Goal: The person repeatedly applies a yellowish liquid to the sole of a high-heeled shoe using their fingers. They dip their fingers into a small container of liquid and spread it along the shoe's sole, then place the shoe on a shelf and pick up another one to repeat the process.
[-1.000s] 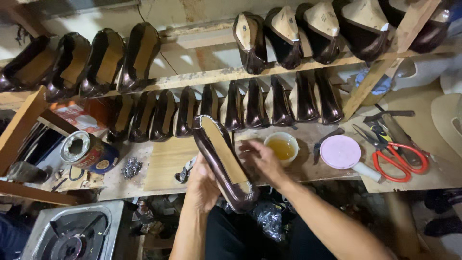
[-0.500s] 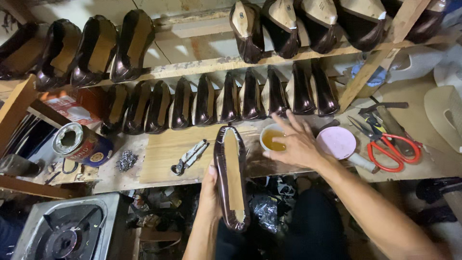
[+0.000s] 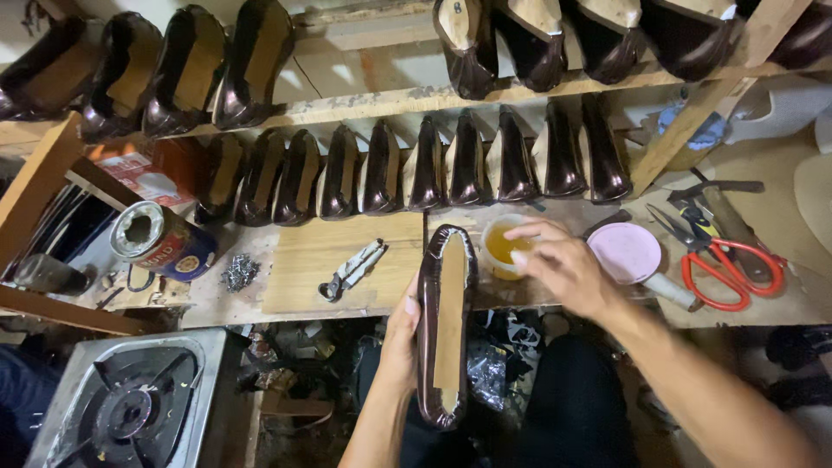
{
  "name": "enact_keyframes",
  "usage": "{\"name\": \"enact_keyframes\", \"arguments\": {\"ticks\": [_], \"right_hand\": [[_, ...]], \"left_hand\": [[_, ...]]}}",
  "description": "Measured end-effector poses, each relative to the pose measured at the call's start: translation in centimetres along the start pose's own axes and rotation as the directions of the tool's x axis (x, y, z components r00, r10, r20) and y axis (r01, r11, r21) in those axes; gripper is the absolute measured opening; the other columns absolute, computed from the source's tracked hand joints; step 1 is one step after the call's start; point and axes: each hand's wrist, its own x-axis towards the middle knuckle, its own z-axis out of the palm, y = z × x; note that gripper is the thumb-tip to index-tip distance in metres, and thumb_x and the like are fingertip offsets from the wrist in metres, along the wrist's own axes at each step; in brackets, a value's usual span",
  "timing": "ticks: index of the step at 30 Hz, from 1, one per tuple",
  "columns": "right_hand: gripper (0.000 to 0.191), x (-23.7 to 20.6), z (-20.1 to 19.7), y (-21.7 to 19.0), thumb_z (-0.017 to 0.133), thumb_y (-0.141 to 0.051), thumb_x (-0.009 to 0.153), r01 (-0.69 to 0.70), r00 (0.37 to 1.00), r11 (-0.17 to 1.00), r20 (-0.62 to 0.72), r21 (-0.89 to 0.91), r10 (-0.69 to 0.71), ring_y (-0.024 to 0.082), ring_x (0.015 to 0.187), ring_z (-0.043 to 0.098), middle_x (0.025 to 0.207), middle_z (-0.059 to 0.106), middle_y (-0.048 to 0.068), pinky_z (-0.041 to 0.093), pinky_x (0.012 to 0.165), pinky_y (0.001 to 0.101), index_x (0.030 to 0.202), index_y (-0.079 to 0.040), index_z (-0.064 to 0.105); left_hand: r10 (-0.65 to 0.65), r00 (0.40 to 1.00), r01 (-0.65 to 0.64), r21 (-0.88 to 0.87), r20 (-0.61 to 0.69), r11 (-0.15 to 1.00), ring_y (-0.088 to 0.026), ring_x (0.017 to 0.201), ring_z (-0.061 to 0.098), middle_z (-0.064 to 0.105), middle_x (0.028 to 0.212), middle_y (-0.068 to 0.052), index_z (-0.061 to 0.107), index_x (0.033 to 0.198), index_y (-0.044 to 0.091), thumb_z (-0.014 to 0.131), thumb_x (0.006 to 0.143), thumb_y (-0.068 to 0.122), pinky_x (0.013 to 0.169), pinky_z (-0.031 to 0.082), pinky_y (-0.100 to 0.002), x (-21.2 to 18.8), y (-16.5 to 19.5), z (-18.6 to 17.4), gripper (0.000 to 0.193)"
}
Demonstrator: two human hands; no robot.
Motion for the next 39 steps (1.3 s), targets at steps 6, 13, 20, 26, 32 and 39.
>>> {"name": "enact_keyframes", "arguments": {"ticks": [6,13,20,26,32,39], "right_hand": [[0.05,-5.4,3.9,-7.9,0.052,-0.055,0.103,0.51,0.854,0.856,-0.072,-0.089,-0.516,0.035,0.16,0.012,0.172,0.017,0.012,0.011,0.13,0.0581,0.137,-0.021,0.065],[0.045,-4.0,4.4,-8.7,0.059,-0.042,0.098,0.426,0.896,0.899,-0.089,-0.105,-0.435,0.033,0.163,-0.005,0.175,-0.001,0.006,0.0,0.132,0.0593,0.141,-0.029,0.061],[0.027,-5.6,5.1,-10.0,0.068,-0.03,0.096,0.59,0.778,0.789,-0.138,-0.172,-0.613,0.028,0.164,0.001,0.176,0.011,-0.002,0.002,0.134,0.0533,0.122,-0.034,0.073],[0.023,-4.0,4.1,-8.4,0.066,-0.03,0.096,0.45,0.83,0.869,-0.264,-0.203,-0.492,0.031,0.163,0.009,0.174,0.016,0.002,0.006,0.136,0.052,0.117,-0.029,0.075],[0.026,-3.5,2.2,-9.0,0.067,-0.023,0.095,0.283,0.896,0.93,-0.281,-0.235,-0.344,0.04,0.16,0.018,0.168,0.028,0.014,0.015,0.133,0.0531,0.119,-0.022,0.075],[0.027,-3.4,2.2,-8.6,0.074,-0.027,0.09,0.383,0.832,0.807,-0.212,-0.449,-0.513,0.036,0.158,0.011,0.167,0.028,0.007,0.011,0.132,0.0543,0.116,-0.021,0.078]], "left_hand": [[-0.025,0.997,0.027,-0.019,0.074,0.999,-0.025,0.142,0.049,0.049,0.156,-0.015,0.034,0.159,0.001,0.058,0.095,0.061,0.118,0.04,-0.039,-0.4,-0.2,1.1,0.091],[-0.019,0.994,0.026,-0.056,0.109,0.998,-0.027,0.142,0.049,0.047,0.157,-0.018,0.034,0.159,-0.001,0.06,0.099,0.047,0.119,0.039,-0.04,-0.6,-0.9,0.9,0.081],[-0.051,0.989,0.06,-0.06,0.138,0.996,-0.026,0.142,0.051,0.05,0.155,-0.019,0.036,0.158,-0.002,0.064,0.099,0.042,0.119,0.039,-0.038,-0.9,-1.8,-0.3,0.079],[-0.043,0.985,0.039,0.029,0.167,0.999,-0.024,0.144,0.049,0.048,0.158,-0.016,0.039,0.156,0.002,0.068,0.097,0.043,0.121,0.038,-0.038,-1.5,-2.5,-1.0,0.077],[-0.06,0.985,0.023,0.216,0.164,0.976,-0.022,0.143,0.049,0.052,0.157,-0.017,0.042,0.157,0.0,0.068,0.096,0.043,0.12,0.035,-0.035,-1.9,-2.6,-1.5,0.079],[-0.084,0.986,0.049,0.232,0.144,0.971,-0.021,0.139,0.052,0.057,0.151,-0.016,0.043,0.156,0.0,0.069,0.095,0.042,0.118,0.037,-0.035,-1.9,-2.5,-1.6,0.078]]}}
